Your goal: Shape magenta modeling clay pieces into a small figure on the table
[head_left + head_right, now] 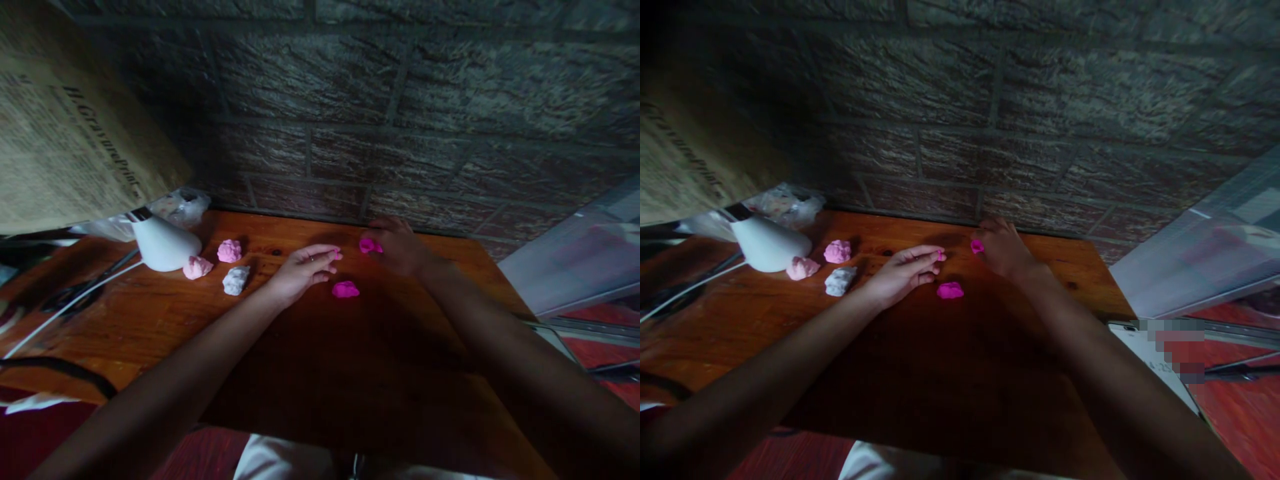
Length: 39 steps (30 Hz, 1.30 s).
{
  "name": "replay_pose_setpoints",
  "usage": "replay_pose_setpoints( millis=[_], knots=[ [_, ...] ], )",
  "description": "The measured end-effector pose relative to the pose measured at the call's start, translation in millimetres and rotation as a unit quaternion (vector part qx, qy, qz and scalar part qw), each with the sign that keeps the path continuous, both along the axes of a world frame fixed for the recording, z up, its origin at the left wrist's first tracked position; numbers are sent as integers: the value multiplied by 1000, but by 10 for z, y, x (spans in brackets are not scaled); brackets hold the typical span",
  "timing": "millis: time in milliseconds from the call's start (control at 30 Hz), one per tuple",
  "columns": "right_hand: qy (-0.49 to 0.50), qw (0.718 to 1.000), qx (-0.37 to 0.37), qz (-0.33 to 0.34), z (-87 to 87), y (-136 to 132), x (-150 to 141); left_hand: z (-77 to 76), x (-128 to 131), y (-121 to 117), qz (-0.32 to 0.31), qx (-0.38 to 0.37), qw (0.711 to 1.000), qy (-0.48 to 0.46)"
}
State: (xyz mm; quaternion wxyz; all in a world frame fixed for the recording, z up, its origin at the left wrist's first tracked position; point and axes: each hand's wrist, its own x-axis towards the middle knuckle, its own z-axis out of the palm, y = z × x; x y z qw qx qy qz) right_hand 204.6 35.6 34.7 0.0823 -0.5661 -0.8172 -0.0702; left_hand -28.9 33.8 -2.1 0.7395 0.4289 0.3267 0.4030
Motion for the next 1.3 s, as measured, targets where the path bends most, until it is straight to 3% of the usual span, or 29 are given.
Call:
replay_pose_setpoints(
  millis=[100,233,467,767,900,1100,1300],
  knots=[
    [-11,999,-37,22,16,96,33,5,-9,0,-3,-3,1000,-4],
    [72,994,-80,26,5,170,87,0,-9,-1,-7,-3,1000,-6],
    [103,991,-83,26,-3,174,99,-24,5,6,-15,0,1000,-6],
    [105,990,-89,15,275,7,106,-29,4,2,-9,5,1000,4],
    [104,992,-73,13,287,-78,74,-56,-1,10,-11,21,1000,18],
    [88,992,-85,44,135,-169,-71,-96,24,14,-10,140,986,85],
    [82,991,-78,68,20,-212,-198,-139,72,-9,-16,332,934,134]
  ],
)
